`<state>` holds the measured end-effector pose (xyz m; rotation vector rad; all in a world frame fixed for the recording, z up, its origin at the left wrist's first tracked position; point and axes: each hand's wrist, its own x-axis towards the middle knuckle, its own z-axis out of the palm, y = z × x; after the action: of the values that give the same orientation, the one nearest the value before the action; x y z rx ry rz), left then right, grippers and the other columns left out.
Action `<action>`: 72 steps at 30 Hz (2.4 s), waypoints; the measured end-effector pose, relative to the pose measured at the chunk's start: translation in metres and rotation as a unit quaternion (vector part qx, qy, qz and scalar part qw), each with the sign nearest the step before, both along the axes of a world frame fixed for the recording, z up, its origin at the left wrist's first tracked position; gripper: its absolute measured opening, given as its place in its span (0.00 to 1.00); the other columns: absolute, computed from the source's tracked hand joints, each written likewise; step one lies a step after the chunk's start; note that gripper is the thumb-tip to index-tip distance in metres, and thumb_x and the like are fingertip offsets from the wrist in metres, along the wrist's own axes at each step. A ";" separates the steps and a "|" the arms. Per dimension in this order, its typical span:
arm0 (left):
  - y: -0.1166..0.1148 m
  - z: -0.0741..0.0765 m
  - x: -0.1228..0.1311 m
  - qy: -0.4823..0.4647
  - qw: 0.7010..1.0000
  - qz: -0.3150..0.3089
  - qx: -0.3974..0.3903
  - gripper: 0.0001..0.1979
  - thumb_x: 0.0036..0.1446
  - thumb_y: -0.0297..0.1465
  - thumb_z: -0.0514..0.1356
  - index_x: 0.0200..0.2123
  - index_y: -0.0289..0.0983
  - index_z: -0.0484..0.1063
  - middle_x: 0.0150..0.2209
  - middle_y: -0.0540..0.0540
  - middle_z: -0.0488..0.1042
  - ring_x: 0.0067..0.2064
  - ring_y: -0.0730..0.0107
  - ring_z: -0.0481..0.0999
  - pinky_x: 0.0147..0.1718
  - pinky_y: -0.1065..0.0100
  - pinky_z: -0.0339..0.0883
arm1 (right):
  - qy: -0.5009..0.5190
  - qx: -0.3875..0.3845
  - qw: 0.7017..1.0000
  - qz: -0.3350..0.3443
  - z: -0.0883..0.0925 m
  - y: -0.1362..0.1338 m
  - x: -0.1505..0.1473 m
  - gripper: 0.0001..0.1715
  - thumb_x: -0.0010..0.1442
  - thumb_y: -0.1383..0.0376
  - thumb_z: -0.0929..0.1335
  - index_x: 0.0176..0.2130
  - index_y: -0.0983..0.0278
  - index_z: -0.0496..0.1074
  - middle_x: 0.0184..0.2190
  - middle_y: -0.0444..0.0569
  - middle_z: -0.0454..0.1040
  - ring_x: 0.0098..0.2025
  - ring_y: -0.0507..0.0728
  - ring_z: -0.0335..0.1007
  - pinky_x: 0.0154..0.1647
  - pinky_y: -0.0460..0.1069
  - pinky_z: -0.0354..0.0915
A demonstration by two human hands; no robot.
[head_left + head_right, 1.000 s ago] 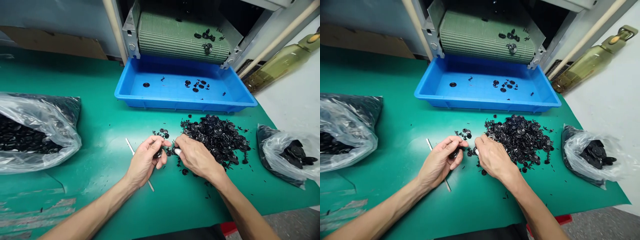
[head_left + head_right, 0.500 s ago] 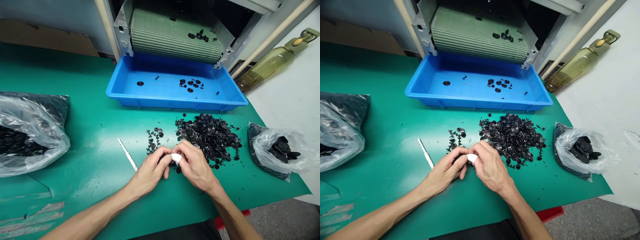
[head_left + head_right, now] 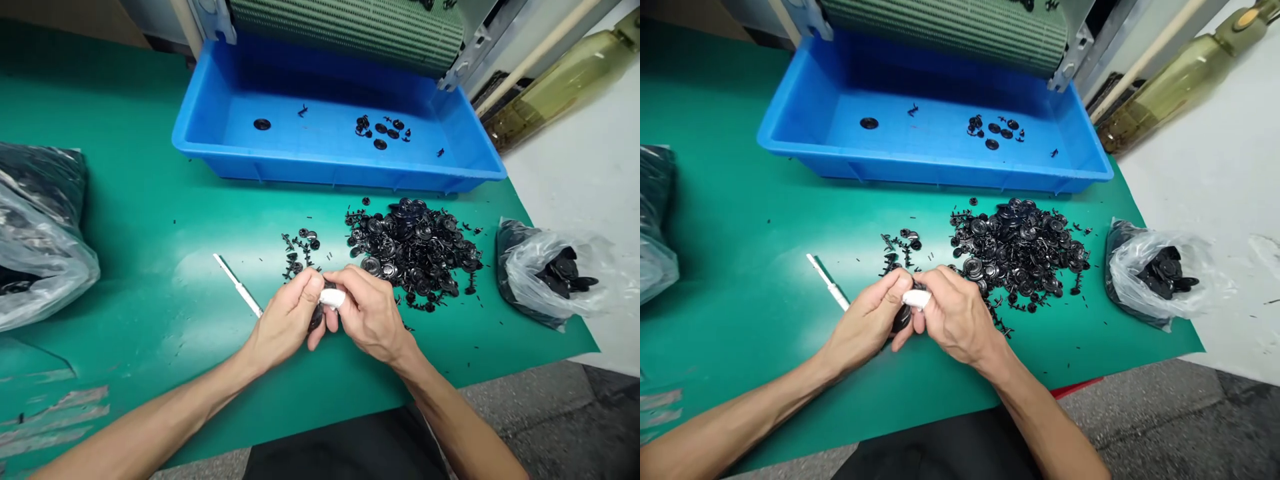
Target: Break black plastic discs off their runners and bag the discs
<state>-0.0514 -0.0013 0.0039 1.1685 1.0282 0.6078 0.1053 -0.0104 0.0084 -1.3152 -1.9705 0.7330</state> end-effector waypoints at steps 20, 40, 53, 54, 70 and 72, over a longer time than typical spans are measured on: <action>0.012 -0.007 -0.006 -0.200 0.967 0.053 -0.147 0.09 0.60 0.36 0.61 0.38 0.37 0.68 0.36 0.47 0.75 0.23 0.79 0.70 0.16 0.78 0.59 | -0.408 -0.048 0.912 -0.007 0.037 0.089 0.061 0.16 0.58 0.77 0.59 0.43 0.68 0.70 0.40 0.55 0.72 0.33 0.54 0.65 0.30 0.48 0.56; 0.013 0.000 0.001 -0.166 0.973 -0.046 -0.152 0.14 0.63 0.42 0.56 0.42 0.36 0.68 0.32 0.49 0.72 0.22 0.82 0.67 0.17 0.77 0.51 | -0.224 0.016 0.972 -0.066 0.019 0.057 0.089 0.16 0.61 0.72 0.59 0.44 0.62 0.72 0.24 0.43 0.72 0.23 0.50 0.64 0.27 0.46 0.57; 0.000 -0.005 0.012 -0.136 0.982 -0.048 -0.122 0.17 0.63 0.46 0.54 0.36 0.37 0.62 0.26 0.52 0.70 0.19 0.81 0.64 0.17 0.76 0.43 | 0.010 -0.077 0.994 -0.076 0.014 -0.018 0.008 0.15 0.65 0.70 0.56 0.43 0.62 0.69 0.32 0.45 0.69 0.29 0.52 0.65 0.31 0.47 0.61; -0.002 -0.005 0.012 -0.122 0.984 -0.042 -0.119 0.17 0.63 0.46 0.53 0.36 0.37 0.63 0.24 0.53 0.69 0.19 0.81 0.63 0.18 0.76 0.44 | 0.017 -0.097 0.994 -0.054 0.014 -0.021 0.009 0.16 0.65 0.70 0.57 0.45 0.61 0.70 0.34 0.46 0.69 0.31 0.52 0.66 0.32 0.47 0.62; -0.005 -0.009 0.011 -0.100 0.994 -0.029 -0.045 0.15 0.66 0.44 0.51 0.41 0.37 0.63 0.25 0.54 0.69 0.18 0.80 0.63 0.18 0.74 0.53 | -0.007 -0.146 0.989 -0.013 0.014 0.009 0.023 0.13 0.65 0.69 0.59 0.33 0.63 0.69 0.17 0.38 0.67 0.20 0.49 0.60 0.24 0.44 0.54; -0.003 -0.007 0.012 -0.123 0.990 -0.019 -0.071 0.17 0.64 0.44 0.53 0.47 0.38 0.62 0.25 0.53 0.69 0.18 0.79 0.64 0.17 0.75 0.50 | -0.135 -0.091 0.986 -0.032 0.022 0.019 0.035 0.13 0.65 0.69 0.58 0.35 0.63 0.70 0.23 0.43 0.71 0.22 0.50 0.61 0.24 0.45 0.54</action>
<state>-0.0397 -0.0040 -0.0035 0.9587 0.8238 0.6217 0.1402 0.0085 0.0309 -1.6539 -2.0977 0.7511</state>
